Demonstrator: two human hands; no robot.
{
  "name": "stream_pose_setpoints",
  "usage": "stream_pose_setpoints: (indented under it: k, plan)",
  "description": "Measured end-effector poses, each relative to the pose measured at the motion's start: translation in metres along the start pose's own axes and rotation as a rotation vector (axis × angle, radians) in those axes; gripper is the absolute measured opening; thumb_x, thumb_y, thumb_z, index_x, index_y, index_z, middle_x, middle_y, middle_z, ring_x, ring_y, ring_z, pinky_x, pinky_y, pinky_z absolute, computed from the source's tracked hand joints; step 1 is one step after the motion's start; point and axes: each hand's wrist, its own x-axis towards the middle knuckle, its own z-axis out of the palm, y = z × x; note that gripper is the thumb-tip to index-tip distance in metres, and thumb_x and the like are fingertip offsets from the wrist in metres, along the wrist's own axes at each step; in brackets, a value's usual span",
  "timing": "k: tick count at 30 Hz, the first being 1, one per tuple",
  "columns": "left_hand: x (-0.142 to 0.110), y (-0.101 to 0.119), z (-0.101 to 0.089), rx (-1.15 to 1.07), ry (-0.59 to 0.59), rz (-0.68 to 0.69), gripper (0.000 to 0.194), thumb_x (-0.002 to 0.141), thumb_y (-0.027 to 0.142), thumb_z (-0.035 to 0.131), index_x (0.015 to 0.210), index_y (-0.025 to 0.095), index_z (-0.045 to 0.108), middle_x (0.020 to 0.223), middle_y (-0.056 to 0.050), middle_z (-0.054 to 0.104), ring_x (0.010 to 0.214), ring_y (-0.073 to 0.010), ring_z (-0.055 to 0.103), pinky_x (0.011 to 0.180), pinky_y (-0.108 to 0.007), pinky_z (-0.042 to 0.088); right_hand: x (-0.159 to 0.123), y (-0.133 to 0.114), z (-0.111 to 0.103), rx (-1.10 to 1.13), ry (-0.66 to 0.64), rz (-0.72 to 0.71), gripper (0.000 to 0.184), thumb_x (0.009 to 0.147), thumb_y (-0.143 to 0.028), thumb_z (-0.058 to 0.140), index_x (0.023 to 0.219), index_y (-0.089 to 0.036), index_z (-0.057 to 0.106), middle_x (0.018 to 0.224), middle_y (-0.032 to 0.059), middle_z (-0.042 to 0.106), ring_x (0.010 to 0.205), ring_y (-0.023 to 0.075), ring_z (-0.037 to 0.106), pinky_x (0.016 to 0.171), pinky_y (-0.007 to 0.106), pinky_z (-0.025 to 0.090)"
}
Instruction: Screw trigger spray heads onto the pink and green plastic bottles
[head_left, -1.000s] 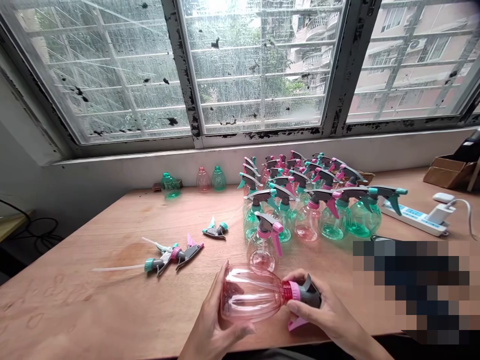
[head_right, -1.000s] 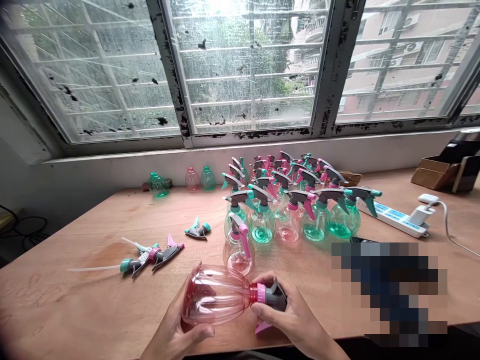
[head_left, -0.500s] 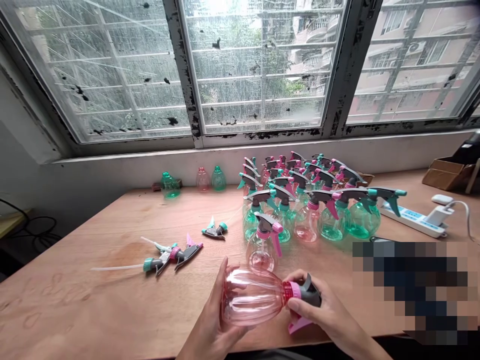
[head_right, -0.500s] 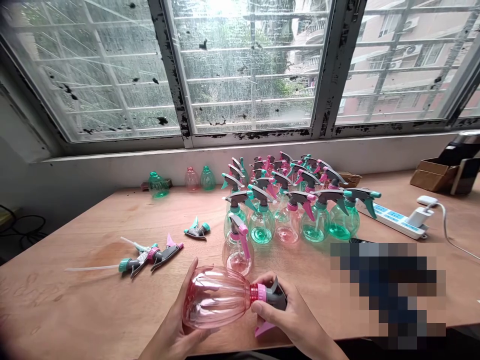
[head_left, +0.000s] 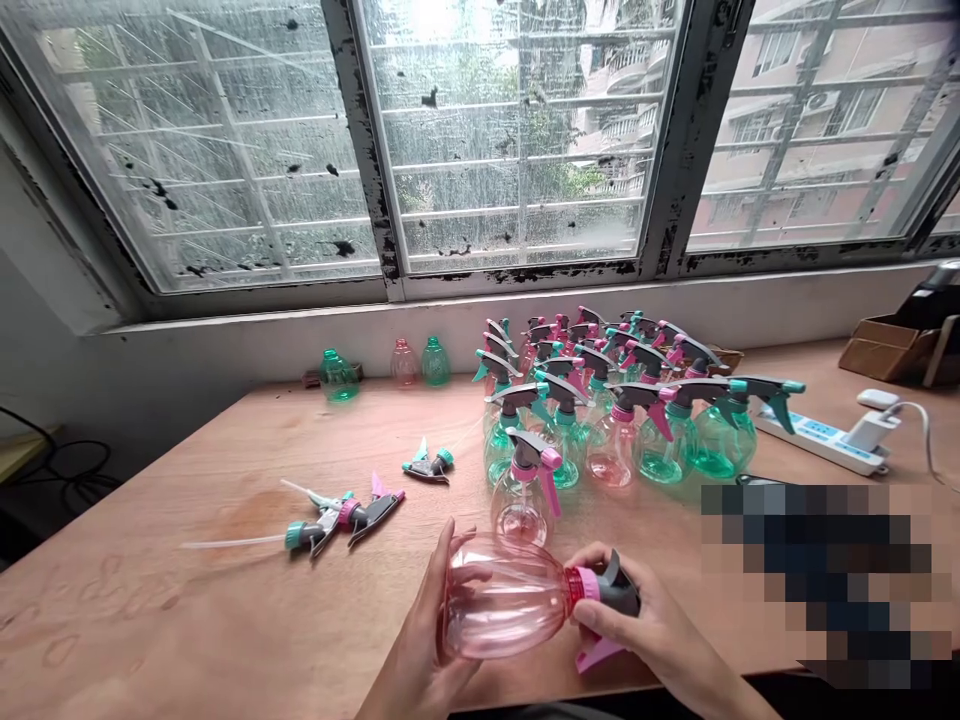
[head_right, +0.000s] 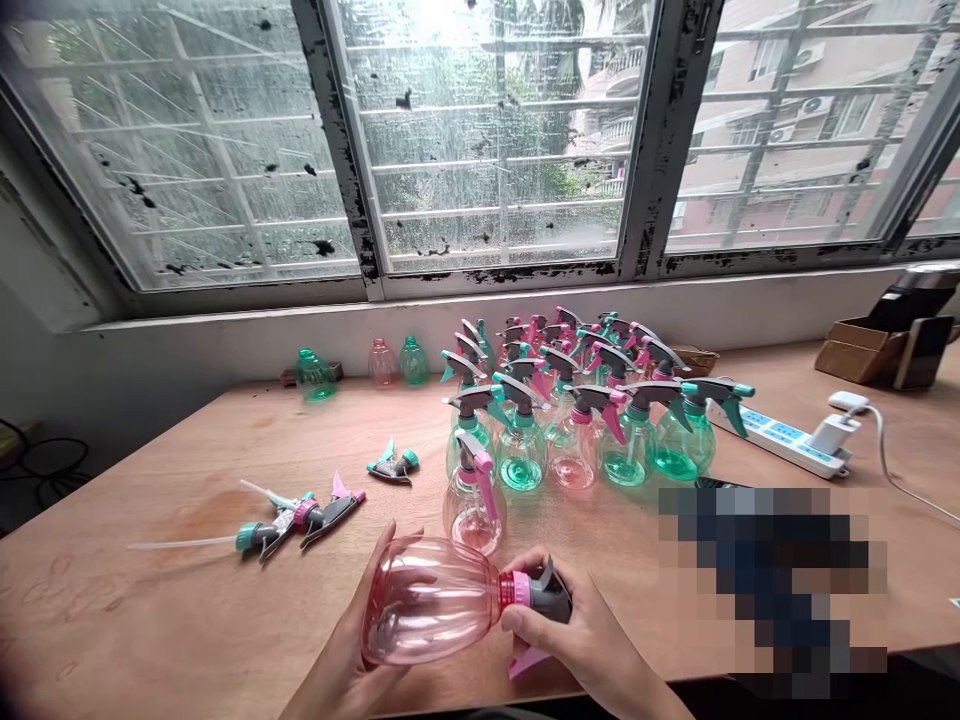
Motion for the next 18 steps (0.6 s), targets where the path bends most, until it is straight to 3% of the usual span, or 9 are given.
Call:
stream_pose_setpoints:
  k: [2, 5, 7, 12, 18]
  plan:
    - [-0.0011, 0.0006, -0.0001, -0.006, -0.009, -0.013, 0.103, 0.09, 0.048, 0.077, 0.168, 0.037, 0.011, 0.167, -0.013, 0.038, 0.133, -0.0325, 0.059, 0.116, -0.044, 0.047, 0.0, 0.0003, 0.0, 0.0, -0.004, -0.003, 0.043, 0.077, -0.051, 0.09, 0.095, -0.017, 0.073, 0.076, -0.0013, 0.067, 0.066, 0.0161, 0.062, 0.063, 0.027, 0.051]
    - [-0.0033, 0.0039, 0.0009, -0.075, -0.02, -0.038, 0.12, 0.081, 0.048, 0.087, 0.169, 0.036, 0.007, 0.168, -0.013, 0.037, 0.144, -0.0364, 0.051, 0.121, -0.047, 0.042, 0.0003, 0.0007, -0.0002, 0.002, -0.004, -0.007, 0.043, 0.076, -0.051, 0.09, 0.096, -0.017, 0.073, 0.076, -0.0015, 0.067, 0.066, 0.016, 0.062, 0.063, 0.026, 0.05]
    - [-0.004, 0.0062, 0.0014, -0.121, -0.019, -0.048, 0.119, 0.08, 0.046, 0.088, 0.169, 0.035, 0.01, 0.17, -0.014, 0.035, 0.147, -0.0371, 0.047, 0.121, -0.045, 0.041, 0.0007, 0.0011, -0.0006, 0.001, -0.007, -0.007, 0.042, 0.077, -0.051, 0.09, 0.096, -0.017, 0.073, 0.075, -0.0015, 0.067, 0.066, 0.0158, 0.062, 0.062, 0.026, 0.049]
    - [-0.0024, 0.005, 0.0008, -0.133, -0.023, -0.044, 0.111, 0.08, 0.043, 0.089, 0.167, 0.038, 0.02, 0.172, -0.013, 0.03, 0.133, -0.0337, 0.06, 0.115, -0.044, 0.048, 0.0014, 0.002, -0.0011, 0.021, 0.013, 0.026, 0.043, 0.078, -0.051, 0.089, 0.097, -0.017, 0.071, 0.072, -0.0017, 0.067, 0.063, 0.0153, 0.061, 0.061, 0.026, 0.049]
    - [-0.0022, 0.0012, 0.0022, -0.096, 0.0, -0.047, 0.111, 0.08, 0.042, 0.089, 0.166, 0.041, 0.019, 0.171, -0.014, 0.033, 0.133, -0.035, 0.059, 0.112, -0.046, 0.051, 0.0009, 0.0015, -0.0009, 0.006, 0.026, 0.04, 0.045, 0.076, -0.053, 0.09, 0.096, -0.017, 0.071, 0.07, -0.0015, 0.066, 0.063, 0.0169, 0.063, 0.061, 0.028, 0.05]
